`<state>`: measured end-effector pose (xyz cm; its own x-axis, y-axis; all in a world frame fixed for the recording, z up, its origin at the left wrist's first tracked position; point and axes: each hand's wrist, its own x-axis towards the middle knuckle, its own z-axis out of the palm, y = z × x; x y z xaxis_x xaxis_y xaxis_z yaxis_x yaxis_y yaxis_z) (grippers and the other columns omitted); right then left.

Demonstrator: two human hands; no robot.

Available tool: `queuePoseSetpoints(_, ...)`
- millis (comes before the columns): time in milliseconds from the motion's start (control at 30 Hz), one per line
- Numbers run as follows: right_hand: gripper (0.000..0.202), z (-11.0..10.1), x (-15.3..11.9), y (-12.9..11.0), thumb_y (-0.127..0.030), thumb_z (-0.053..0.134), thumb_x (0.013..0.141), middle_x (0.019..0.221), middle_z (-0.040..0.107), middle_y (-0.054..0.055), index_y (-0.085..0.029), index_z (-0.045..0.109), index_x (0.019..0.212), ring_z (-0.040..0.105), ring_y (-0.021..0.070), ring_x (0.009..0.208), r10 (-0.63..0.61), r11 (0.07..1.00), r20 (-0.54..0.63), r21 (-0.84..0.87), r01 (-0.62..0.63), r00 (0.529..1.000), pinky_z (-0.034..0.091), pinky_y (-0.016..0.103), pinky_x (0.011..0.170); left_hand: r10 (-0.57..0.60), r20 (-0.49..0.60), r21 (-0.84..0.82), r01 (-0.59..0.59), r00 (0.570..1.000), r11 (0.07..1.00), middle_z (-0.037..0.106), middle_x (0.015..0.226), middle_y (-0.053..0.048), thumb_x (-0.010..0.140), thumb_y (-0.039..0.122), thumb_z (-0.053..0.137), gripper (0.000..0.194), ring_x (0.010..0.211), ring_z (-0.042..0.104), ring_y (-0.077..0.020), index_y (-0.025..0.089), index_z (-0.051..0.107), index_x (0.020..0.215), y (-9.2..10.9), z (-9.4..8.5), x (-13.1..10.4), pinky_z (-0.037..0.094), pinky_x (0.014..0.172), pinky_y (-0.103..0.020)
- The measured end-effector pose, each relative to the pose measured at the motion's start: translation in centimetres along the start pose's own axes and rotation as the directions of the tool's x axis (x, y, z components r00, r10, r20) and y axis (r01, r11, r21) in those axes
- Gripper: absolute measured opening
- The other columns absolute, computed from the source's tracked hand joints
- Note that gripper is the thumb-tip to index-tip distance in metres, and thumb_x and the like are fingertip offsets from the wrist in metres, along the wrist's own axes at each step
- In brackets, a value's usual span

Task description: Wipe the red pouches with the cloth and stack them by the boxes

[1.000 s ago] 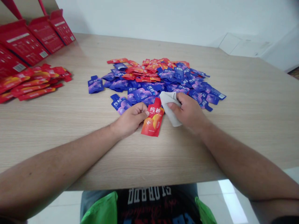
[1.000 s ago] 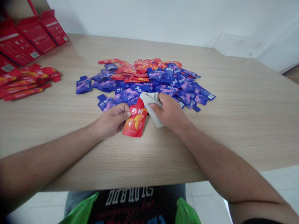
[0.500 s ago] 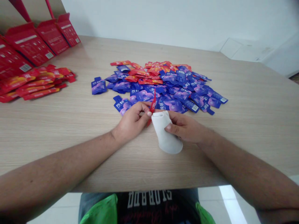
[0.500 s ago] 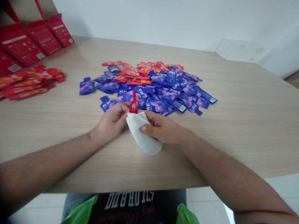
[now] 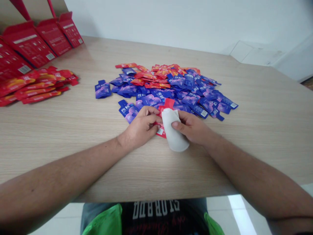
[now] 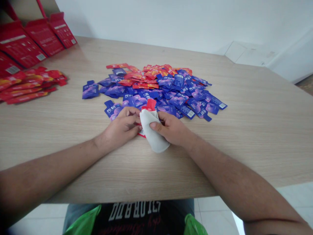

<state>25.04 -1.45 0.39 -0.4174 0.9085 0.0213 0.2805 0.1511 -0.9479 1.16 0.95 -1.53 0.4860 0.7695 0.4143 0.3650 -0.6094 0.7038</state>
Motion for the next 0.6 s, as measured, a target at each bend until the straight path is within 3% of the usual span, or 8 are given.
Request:
queuePoseSetpoints(100, 0.041, -0.1, 0.1, -0.1, -0.051, 0.073, 0.09, 0.099, 0.074, 0.003, -0.021, 0.068, 0.117, 0.067, 0.0208, 0.08, 0.059, 0.998, -0.02, -0.03, -0.059, 0.998, 0.051, 0.029, 0.063, -0.159, -0.066, -0.192, 0.144, 0.985, 0.971, 0.061, 0.118, -0.007, 0.078, 0.007, 0.069, 0.041, 0.094, 0.063, -0.0175, 0.022, 0.064, 0.115, -0.7, 0.4, 0.1, 0.055, 0.075, -0.03)
queuePoseSetpoints(200, 0.044, -0.1, 0.1, -0.1, -0.052, 0.074, 0.088, 0.099, 0.074, 0.003, -0.021, 0.068, 0.118, 0.068, 0.021, 0.078, 0.081, 0.997, -0.024, 0.007, -0.081, 0.996, 0.052, 0.03, 0.061, -0.306, -0.003, -0.383, 0.282, 0.952, 0.88, 0.064, 0.109, -0.005, 0.08, 0.014, 0.073, 0.042, 0.073, 0.061, -0.0121, 0.02, 0.057, 0.119, -1.1, 0.3, 0.4, 0.048, 0.06, -0.024)
queuePoseSetpoints(333, 0.043, 0.1, 0.1, 0.2, -0.052, 0.074, 0.089, 0.1, 0.074, 0.003, -0.021, 0.068, 0.119, 0.068, 0.021, 0.079, 0.071, 0.997, -0.028, 0.042, -0.069, 0.997, 0.054, 0.03, 0.063, -0.325, 0.098, -0.282, 0.339, 0.941, 0.897, 0.063, 0.076, 0.0, 0.089, 0.026, 0.069, 0.011, 0.062, 0.054, -0.0111, 0.017, 0.062, 0.09, -0.7, -0.3, 0.7, 0.04, 0.056, -0.023)
queuePoseSetpoints(467, 0.042, 0.2, 0.0, 0.0, -0.053, 0.073, 0.089, 0.096, 0.074, 0.003, -0.021, 0.068, 0.116, 0.067, 0.0211, 0.078, 0.059, 0.998, 0.006, -0.01, -0.059, 0.998, 0.052, 0.03, 0.063, -0.323, 0.114, -0.19, 0.339, 0.94, 0.921, 0.055, 0.063, 0.004, 0.096, 0.033, 0.06, 0.021, 0.055, 0.045, -0.0103, 0.019, 0.057, 0.081, -0.2, -0.8, 0.7, 0.035, 0.053, -0.022)
queuePoseSetpoints(600, 0.041, -0.7, -0.3, -1.1, -0.054, 0.066, 0.094, 0.103, 0.073, 0.006, -0.02, 0.067, 0.117, 0.067, 0.0225, 0.084, -0.067, 0.953, -0.076, -0.301, 0.041, 0.995, 0.05, 0.032, 0.069, -0.315, 0.147, -0.205, 0.34, 0.938, 0.918, 0.054, 0.064, 0.005, 0.096, 0.032, 0.057, 0.018, 0.056, 0.043, -0.0102, 0.019, 0.055, 0.083, 0.0, -0.8, 0.6, 0.036, 0.054, -0.022)
